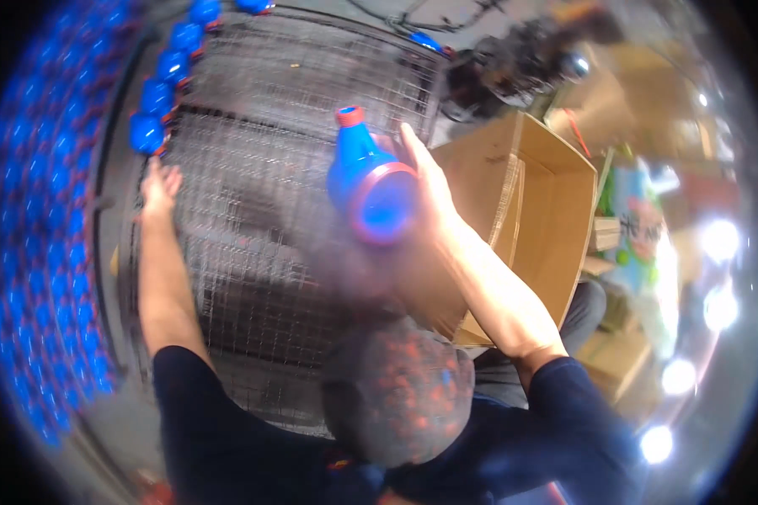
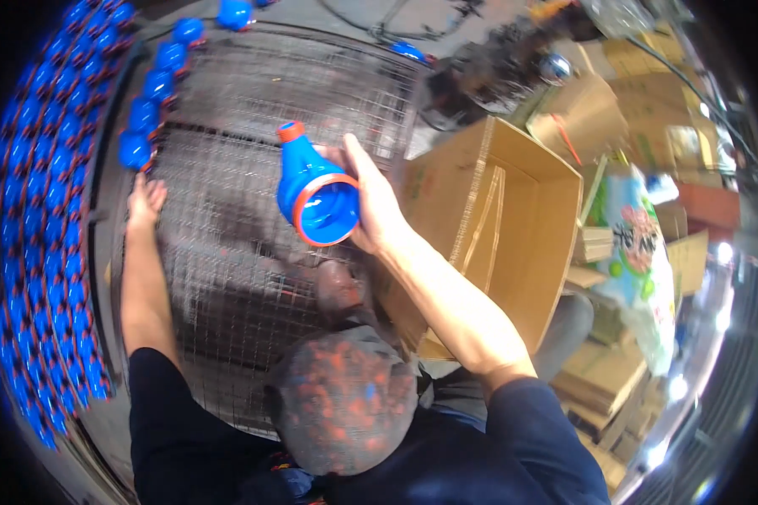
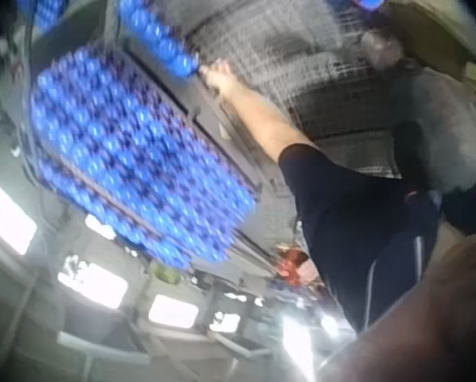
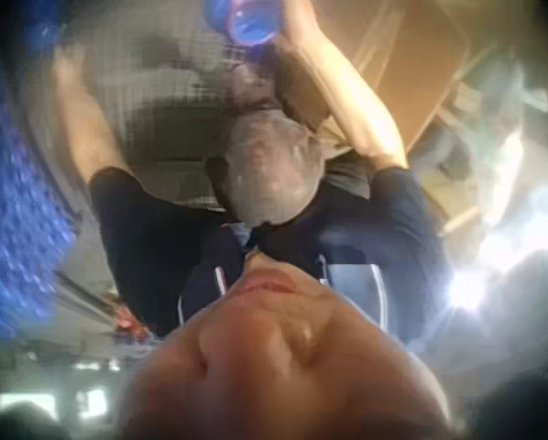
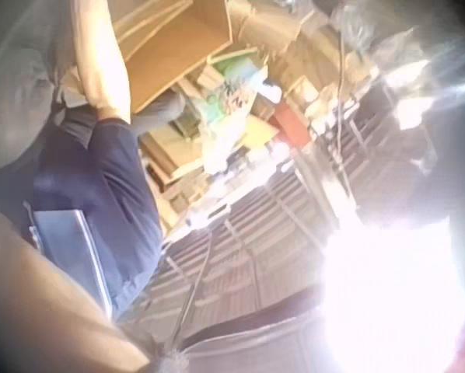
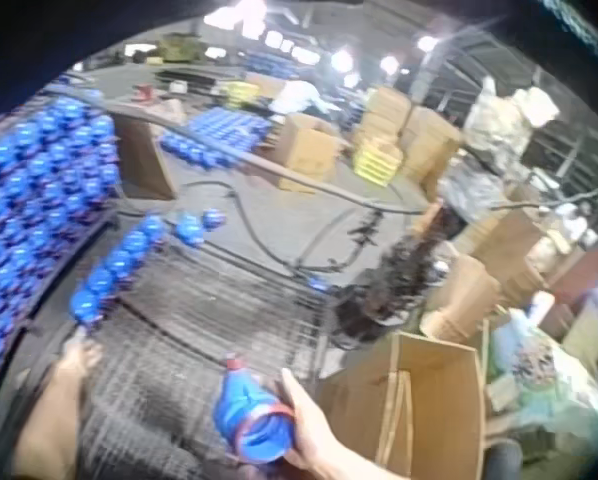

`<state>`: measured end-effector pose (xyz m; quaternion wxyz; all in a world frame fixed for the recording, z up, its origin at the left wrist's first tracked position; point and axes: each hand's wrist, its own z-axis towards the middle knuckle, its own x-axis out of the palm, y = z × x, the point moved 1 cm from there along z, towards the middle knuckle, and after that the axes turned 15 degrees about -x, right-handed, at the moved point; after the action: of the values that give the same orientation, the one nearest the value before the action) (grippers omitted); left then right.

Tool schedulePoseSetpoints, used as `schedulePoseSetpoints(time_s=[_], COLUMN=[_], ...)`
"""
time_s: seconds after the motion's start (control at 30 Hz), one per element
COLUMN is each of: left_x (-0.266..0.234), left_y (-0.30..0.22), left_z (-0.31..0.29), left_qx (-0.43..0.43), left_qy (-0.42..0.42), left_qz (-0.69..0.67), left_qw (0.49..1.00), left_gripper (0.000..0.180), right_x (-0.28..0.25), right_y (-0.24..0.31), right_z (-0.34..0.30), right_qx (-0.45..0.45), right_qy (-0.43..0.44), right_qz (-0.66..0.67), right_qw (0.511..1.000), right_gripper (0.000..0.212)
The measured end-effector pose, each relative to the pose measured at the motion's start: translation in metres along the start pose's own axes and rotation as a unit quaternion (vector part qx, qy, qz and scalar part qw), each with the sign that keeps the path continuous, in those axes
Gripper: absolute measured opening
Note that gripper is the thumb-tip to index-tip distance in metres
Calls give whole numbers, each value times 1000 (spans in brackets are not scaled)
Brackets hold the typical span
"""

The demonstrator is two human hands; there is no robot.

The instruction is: The person picks up blue components and places them into a plastic crate, then assembles a cardboard box and packs the components into individual slots within the box.

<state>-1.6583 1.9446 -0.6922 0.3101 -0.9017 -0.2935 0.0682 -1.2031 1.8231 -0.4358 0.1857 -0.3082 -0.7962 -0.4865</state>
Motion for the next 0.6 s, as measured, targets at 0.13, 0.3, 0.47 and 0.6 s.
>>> schedulePoseSetpoints(time_s=[0.13,0.3,0.47,0.6], left_x=[38,55,11,-26], left_y=[-18,29,142,235], left_z=[40,27,-58,-150], left_qx=[-27,-23,1,-14], left_qy=[60,31,46,82], left_qz=[52,74,196,208], left_qw=[997,997,980,975], left_gripper=[52,47,46,38], right_x=[-27,-47,-47,-51], right_y=[30,35,40,62], right_z=[-9,-30,-54,-82], right_qx=[-21,-42,-85,-128], right_qy=[-13,-13,-22,-11], right_qz=[2,28,21,0], right_qw=[1000,999,996,992], right_gripper=[66,70,71,64])
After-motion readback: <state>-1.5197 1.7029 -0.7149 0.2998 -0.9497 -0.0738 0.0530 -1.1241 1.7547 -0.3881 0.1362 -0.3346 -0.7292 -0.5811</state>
